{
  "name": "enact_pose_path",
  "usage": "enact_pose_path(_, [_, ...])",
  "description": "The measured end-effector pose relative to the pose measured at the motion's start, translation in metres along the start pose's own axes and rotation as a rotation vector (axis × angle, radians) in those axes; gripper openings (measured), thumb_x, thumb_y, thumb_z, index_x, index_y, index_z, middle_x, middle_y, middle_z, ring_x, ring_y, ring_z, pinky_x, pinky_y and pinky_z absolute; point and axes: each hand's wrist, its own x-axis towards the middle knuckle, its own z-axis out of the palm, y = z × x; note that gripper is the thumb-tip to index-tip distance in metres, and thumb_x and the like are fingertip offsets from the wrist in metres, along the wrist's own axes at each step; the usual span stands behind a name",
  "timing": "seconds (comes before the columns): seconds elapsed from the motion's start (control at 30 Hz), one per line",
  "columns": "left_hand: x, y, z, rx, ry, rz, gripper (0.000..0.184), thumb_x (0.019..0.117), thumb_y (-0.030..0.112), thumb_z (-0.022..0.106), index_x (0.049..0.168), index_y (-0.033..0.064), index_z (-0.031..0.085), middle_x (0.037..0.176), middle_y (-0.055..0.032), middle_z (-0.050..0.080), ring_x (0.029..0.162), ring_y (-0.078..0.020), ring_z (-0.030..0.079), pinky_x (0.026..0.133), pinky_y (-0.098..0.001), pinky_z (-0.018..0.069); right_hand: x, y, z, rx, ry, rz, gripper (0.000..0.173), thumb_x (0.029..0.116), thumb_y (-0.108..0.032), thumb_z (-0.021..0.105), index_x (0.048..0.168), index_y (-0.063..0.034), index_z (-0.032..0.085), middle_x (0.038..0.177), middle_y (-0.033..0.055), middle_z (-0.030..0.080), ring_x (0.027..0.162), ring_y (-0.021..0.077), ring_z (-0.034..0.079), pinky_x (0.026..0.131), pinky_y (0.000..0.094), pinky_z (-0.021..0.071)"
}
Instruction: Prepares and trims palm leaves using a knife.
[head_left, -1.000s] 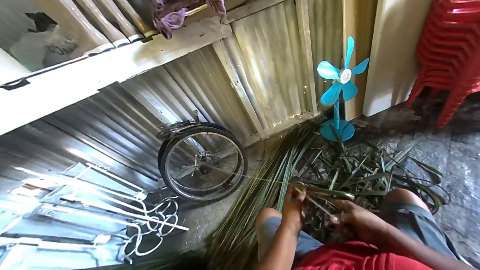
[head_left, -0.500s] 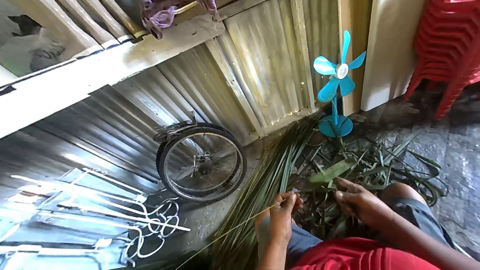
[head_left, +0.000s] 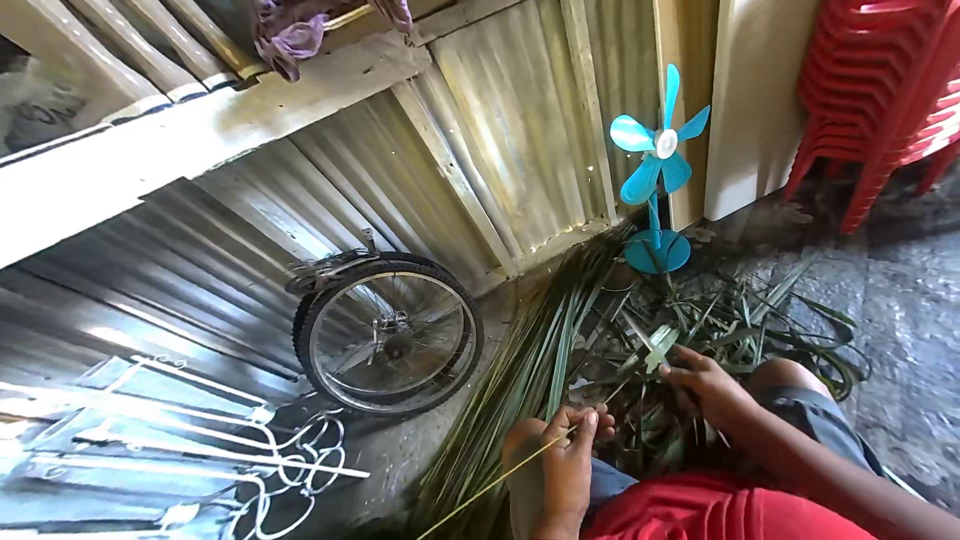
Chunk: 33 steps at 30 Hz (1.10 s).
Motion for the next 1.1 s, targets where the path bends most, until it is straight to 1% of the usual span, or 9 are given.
enact_pose_path(0.13, [-0.008, 0.007, -0.005, 0.083, 0.042, -0.02, 0.007, 0.0959, -0.01, 0.059, 0.096, -0.0062, 0.064, 0.099, -0.0179, 0.076, 0.082, -0.0245, 0.077, 0.079, -0.0368, 0.0652, 0.022, 0.005, -0.04, -0.115, 0.171, 0.032, 0.071, 0.0948, -0.008, 0.068, 0.157, -0.0225, 0.038, 0.116, 0.0105, 0.063, 0.061, 0.0134, 0.051, 0.048, 0.0312, 0.0433])
enact_pose_path(0.17, [-0.009, 0.005, -0.005, 0.114, 0.04, -0.016, 0.006, 0.095, -0.011, 0.059, 0.096, -0.0066, 0.065, 0.098, -0.0172, 0.076, 0.082, -0.0239, 0.077, 0.079, -0.0359, 0.0652, 0.024, 0.006, -0.042, -0.164, 0.187, 0.032, 0.068, 0.0934, -0.008, 0.071, 0.155, -0.0211, 0.044, 0.119, 0.0109, 0.063, 0.062, 0.014, 0.052, 0.048, 0.0314, 0.0432])
enact_pose_path(0.27, [-0.012, -0.005, -0.003, 0.146, -0.014, 0.009, 0.006, 0.0945, -0.011, 0.06, 0.096, -0.0073, 0.065, 0.101, -0.0171, 0.076, 0.083, -0.023, 0.077, 0.079, -0.0357, 0.0654, 0.031, 0.014, -0.039, -0.265, 0.243, 0.084, 0.045, 0.0926, -0.011, 0.075, 0.136, -0.0106, 0.064, 0.102, 0.0114, 0.067, 0.062, 0.0147, 0.052, 0.05, 0.0321, 0.0427])
enact_pose_path(0.43, [-0.017, -0.026, 0.0, 0.216, -0.108, 0.084, 0.006, 0.0937, -0.01, 0.062, 0.098, -0.0072, 0.066, 0.105, -0.0165, 0.076, 0.084, -0.0231, 0.077, 0.077, -0.0369, 0.0664, 0.041, 0.022, -0.04, -0.164, 0.408, 0.232, 0.039, 0.0923, -0.019, 0.076, 0.128, -0.0063, 0.067, 0.093, 0.0115, 0.063, 0.063, 0.0171, 0.051, 0.053, 0.0352, 0.0441])
enact_pose_path(0.57, [-0.015, -0.018, -0.012, 0.352, -0.122, 0.296, 0.007, 0.0917, -0.007, 0.066, 0.097, -0.0046, 0.069, 0.104, -0.0131, 0.076, 0.087, -0.0209, 0.077, 0.079, -0.0346, 0.0666, 0.048, 0.03, -0.076, -0.04, 0.588, 0.337, 0.036, 0.093, -0.026, 0.076, 0.116, -0.0021, 0.061, 0.086, 0.0093, 0.056, 0.067, 0.0185, 0.051, 0.059, 0.0391, 0.048])
enact_pose_path(0.73, [0.014, -0.016, -0.03, 0.646, -0.017, 0.392, 0.01, 0.0921, -0.004, 0.068, 0.1, -0.0014, 0.073, 0.107, -0.0078, 0.077, 0.093, -0.0147, 0.076, 0.085, -0.0313, 0.0653, 0.029, 0.025, -0.046, 0.154, 0.374, 0.461, 0.021, 0.0972, -0.026, 0.069, 0.101, -0.0077, 0.061, 0.068, 0.0025, 0.054, 0.047, 0.0102, 0.045, 0.042, 0.0261, 0.0412])
enact_pose_path(0.83, [0.031, -0.022, -0.03, 0.803, -0.045, 0.452, 0.011, 0.0947, 0.002, 0.067, 0.103, -0.0007, 0.074, 0.111, -0.0079, 0.075, 0.102, -0.0118, 0.073, 0.095, -0.0284, 0.0604, 0.003, 0.007, -0.012, 0.143, 0.089, 0.36, 0.023, 0.1018, -0.023, 0.062, 0.12, -0.0076, 0.063, 0.073, 0.0014, 0.056, 0.05, 0.0082, 0.045, 0.044, 0.0235, 0.0404])
enact_pose_path(0.93, [0.039, -0.026, -0.019, 0.894, -0.114, 0.55, 0.012, 0.0951, 0.003, 0.065, 0.1, -0.0019, 0.074, 0.112, -0.0112, 0.075, 0.108, -0.0158, 0.072, 0.101, -0.0299, 0.0564, -0.021, -0.008, 0.018, 0.036, -0.217, 0.31, 0.044, 0.1003, -0.019, 0.061, 0.143, -0.0112, 0.053, 0.077, -0.0002, 0.055, 0.053, 0.0073, 0.046, 0.046, 0.0232, 0.0408])
enact_pose_path(1.1, [0.037, -0.024, -0.003, 1.051, -0.299, 0.749, 0.016, 0.0953, 0.003, 0.061, 0.101, 0.0009, 0.075, 0.114, -0.0136, 0.074, 0.111, -0.0238, 0.072, 0.099, -0.0353, 0.0574, -0.025, -0.004, 0.032, 0.13, -0.371, 0.349, 0.053, 0.0991, -0.019, 0.061, 0.15, -0.0178, 0.047, 0.076, -0.0005, 0.057, 0.052, 0.006, 0.046, 0.046, 0.0223, 0.0406])
